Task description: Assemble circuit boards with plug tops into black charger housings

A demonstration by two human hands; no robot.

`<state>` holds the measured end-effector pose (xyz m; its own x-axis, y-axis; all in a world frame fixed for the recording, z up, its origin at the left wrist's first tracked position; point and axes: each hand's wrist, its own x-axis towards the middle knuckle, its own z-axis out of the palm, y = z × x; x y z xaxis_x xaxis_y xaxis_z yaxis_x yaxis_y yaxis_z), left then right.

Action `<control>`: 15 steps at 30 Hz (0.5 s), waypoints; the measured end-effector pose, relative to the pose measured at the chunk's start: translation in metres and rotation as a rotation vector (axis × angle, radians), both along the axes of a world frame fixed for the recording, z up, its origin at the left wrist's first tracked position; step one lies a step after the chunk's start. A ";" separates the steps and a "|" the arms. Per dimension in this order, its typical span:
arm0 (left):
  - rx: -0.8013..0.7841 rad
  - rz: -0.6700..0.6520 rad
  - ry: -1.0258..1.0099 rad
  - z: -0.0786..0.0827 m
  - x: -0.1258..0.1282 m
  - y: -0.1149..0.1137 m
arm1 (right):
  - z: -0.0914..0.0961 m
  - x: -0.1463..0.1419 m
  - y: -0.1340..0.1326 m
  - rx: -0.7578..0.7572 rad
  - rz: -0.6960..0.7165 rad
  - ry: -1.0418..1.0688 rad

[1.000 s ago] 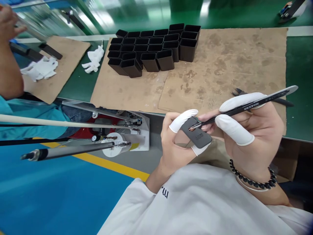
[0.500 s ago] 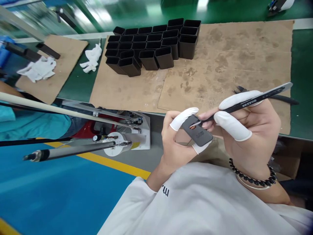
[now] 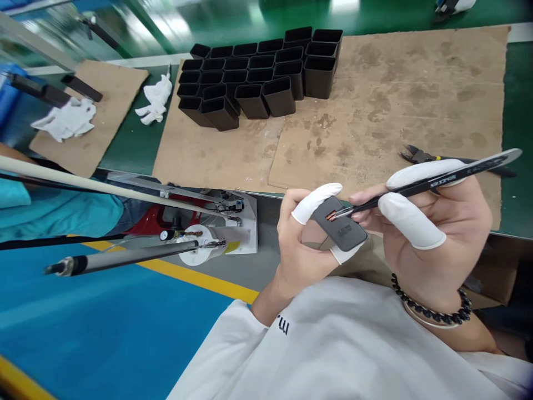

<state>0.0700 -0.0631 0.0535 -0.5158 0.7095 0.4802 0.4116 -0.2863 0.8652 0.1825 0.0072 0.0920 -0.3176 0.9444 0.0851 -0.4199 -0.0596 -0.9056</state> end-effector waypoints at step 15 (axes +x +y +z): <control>-0.024 0.000 0.064 0.003 0.003 0.002 | 0.002 0.007 0.002 0.009 0.098 0.059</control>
<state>0.0726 -0.0613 0.0564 -0.4844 0.7212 0.4952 0.4659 -0.2664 0.8438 0.1890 0.0095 0.0941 -0.4028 0.9080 0.1149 -0.4648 -0.0948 -0.8803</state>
